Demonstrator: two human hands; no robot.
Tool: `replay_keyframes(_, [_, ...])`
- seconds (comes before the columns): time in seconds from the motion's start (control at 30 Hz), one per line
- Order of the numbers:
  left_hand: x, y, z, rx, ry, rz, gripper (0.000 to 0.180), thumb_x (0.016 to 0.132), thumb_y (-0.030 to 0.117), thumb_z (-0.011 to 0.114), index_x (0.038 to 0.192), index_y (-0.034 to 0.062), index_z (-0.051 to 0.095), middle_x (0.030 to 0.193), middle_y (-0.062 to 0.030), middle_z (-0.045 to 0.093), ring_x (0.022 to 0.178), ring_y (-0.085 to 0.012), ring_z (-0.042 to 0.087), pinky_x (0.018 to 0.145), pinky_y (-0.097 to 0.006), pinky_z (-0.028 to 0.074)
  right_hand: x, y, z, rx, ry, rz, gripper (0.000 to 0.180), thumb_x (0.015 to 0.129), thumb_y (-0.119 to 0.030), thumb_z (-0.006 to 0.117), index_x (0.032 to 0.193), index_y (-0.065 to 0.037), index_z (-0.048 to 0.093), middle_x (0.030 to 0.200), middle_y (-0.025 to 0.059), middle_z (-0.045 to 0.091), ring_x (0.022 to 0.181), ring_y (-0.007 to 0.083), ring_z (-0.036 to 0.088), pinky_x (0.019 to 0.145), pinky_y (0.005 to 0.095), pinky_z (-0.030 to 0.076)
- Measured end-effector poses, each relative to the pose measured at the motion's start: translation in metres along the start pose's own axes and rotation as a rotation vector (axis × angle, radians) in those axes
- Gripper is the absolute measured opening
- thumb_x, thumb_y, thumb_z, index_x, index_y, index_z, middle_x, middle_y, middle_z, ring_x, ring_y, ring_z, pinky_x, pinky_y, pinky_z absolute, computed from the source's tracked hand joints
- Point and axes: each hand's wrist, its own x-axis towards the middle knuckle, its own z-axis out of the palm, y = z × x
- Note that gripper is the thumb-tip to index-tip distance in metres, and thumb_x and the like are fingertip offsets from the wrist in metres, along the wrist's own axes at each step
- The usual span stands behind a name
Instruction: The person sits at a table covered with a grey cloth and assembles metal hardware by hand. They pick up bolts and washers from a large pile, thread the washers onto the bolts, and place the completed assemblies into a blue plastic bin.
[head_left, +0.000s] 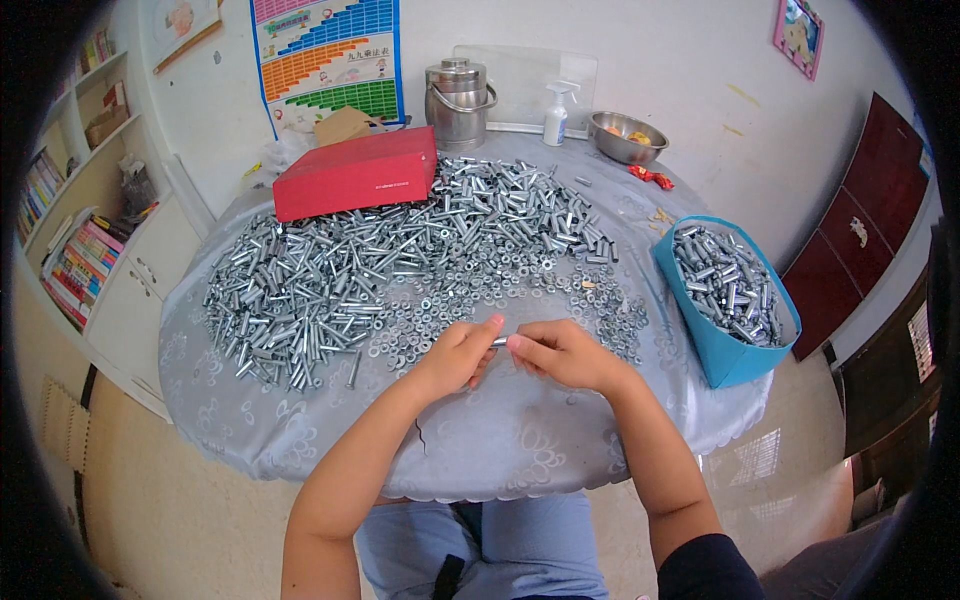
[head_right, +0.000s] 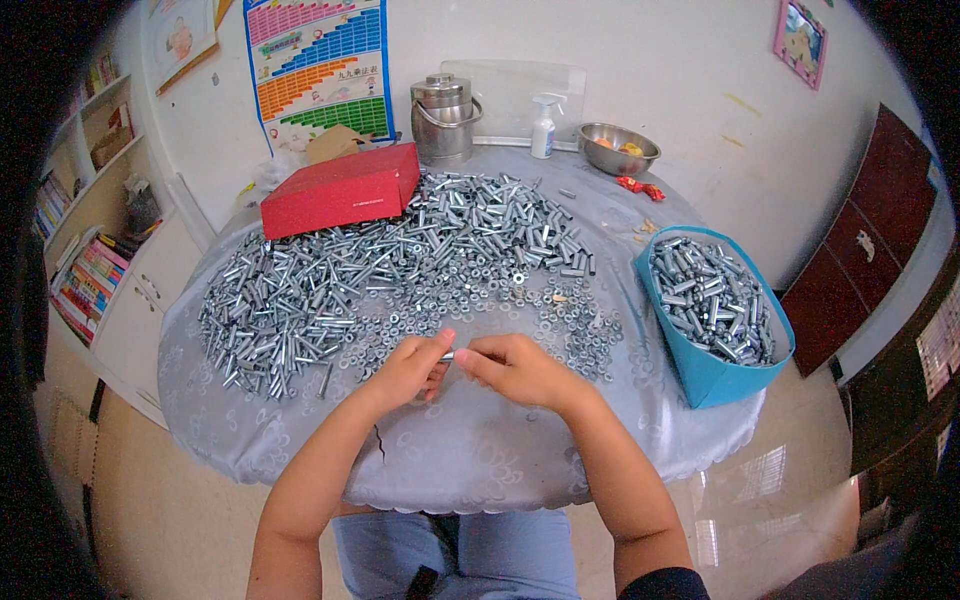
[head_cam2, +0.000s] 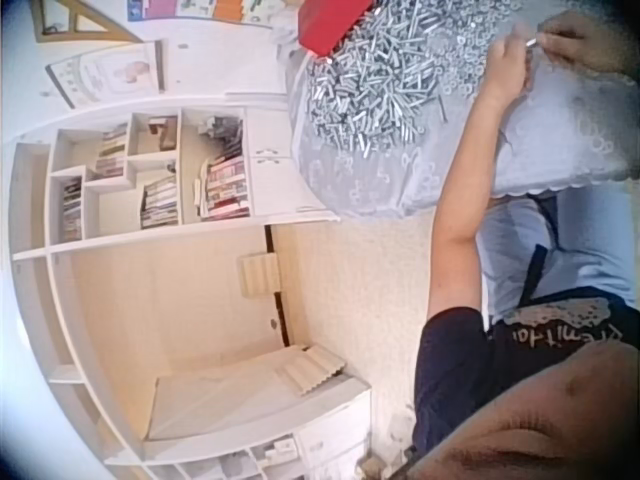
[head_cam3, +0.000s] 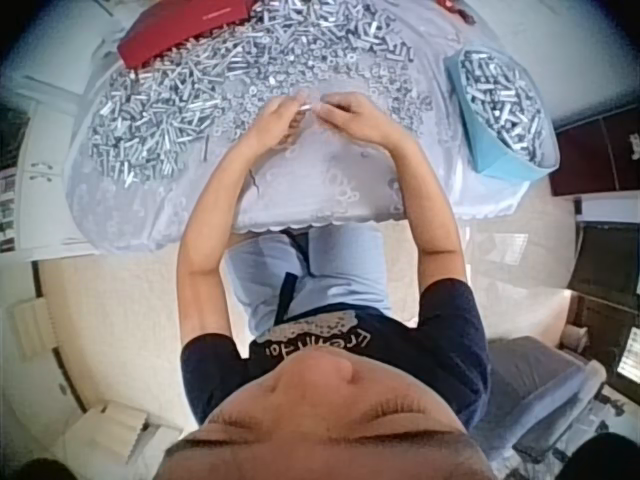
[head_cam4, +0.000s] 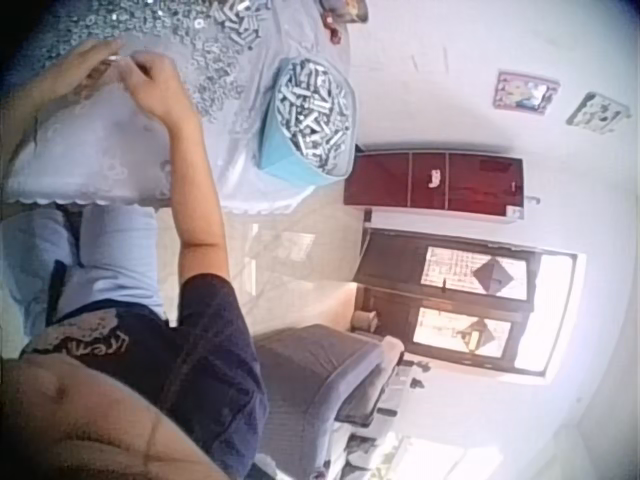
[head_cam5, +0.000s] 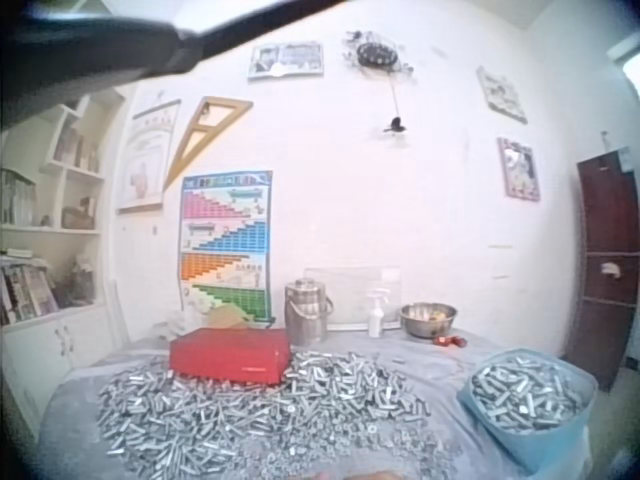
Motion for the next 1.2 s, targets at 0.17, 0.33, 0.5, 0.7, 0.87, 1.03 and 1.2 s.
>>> replay_keyframes(0.17, [0.001,-0.004,-0.002,0.054,-0.013,0.012,0.052,0.091,0.046,0.040,0.057,0.0071,0.043,0.051,0.0021,0.035,0.041,-0.0094,0.037,0.040,-0.026,0.034,-0.001,-0.002,0.001,-0.134,0.053,-0.087,0.042,0.090,-0.038,0.050,0.066,-0.003,0.057,0.057,-0.0015,0.048,0.054,0.0049,0.042,0.049,0.0228,0.033])
replay_keyframes(0.33, [0.003,-0.005,-0.001,0.052,-0.047,0.006,0.054,0.091,0.047,0.039,0.055,0.0071,0.043,0.049,0.0024,0.034,0.041,-0.0095,0.035,0.040,-0.026,0.034,-0.004,-0.010,-0.001,0.024,-0.037,0.110,0.049,0.090,-0.042,0.047,0.059,-0.005,0.053,0.053,-0.0028,0.044,0.050,0.0054,0.038,0.047,0.0231,0.031])
replay_keyframes(0.5, [0.000,-0.004,0.000,0.092,-0.019,0.010,0.054,0.091,0.048,0.039,0.054,0.0080,0.041,0.048,0.0029,0.033,0.040,-0.0092,0.034,0.040,-0.026,0.033,-0.001,-0.003,0.002,-0.043,0.020,-0.034,0.046,0.090,-0.041,0.048,0.062,-0.005,0.052,0.054,-0.0032,0.043,0.050,0.0060,0.037,0.047,0.0229,0.030])
replay_keyframes(0.7, [-0.002,0.000,0.002,0.125,-0.024,0.010,0.053,0.091,0.046,0.039,0.055,0.0077,0.042,0.049,0.0027,0.034,0.040,-0.0091,0.034,0.039,-0.025,0.033,-0.002,-0.001,-0.001,-0.031,-0.070,0.048,0.042,0.090,-0.039,0.049,0.067,-0.004,0.055,0.059,-0.0025,0.046,0.053,0.0058,0.039,0.048,0.0233,0.032])
replay_keyframes(0.87, [0.001,-0.006,-0.002,0.081,-0.054,-0.001,0.053,0.091,0.046,0.039,0.056,0.0073,0.043,0.050,0.0032,0.035,0.041,-0.0092,0.034,0.039,-0.025,0.033,-0.002,-0.004,-0.003,0.055,-0.143,0.180,0.037,0.089,-0.034,0.052,0.072,-0.002,0.057,0.059,-0.0032,0.045,0.055,0.0052,0.039,0.049,0.0232,0.032])
replay_keyframes(1.03, [0.000,-0.005,-0.001,0.130,-0.034,0.013,0.053,0.092,0.046,0.038,0.055,0.0076,0.042,0.050,0.0032,0.035,0.041,-0.0091,0.034,0.040,-0.026,0.034,-0.002,-0.003,0.000,-0.088,-0.007,-0.061,0.036,0.089,-0.033,0.053,0.072,-0.001,0.057,0.059,-0.0014,0.048,0.055,0.0061,0.042,0.050,0.0231,0.034])
replay_keyframes(1.2, [0.001,-0.003,-0.001,0.109,-0.060,0.014,0.054,0.092,0.046,0.036,0.054,0.0077,0.042,0.048,0.0018,0.036,0.041,-0.0095,0.037,0.040,-0.026,0.034,-0.003,-0.009,0.002,0.044,-0.063,0.062,0.044,0.090,-0.038,0.049,0.066,-0.002,0.056,0.056,0.0004,0.050,0.053,0.0075,0.044,0.049,0.0238,0.035])
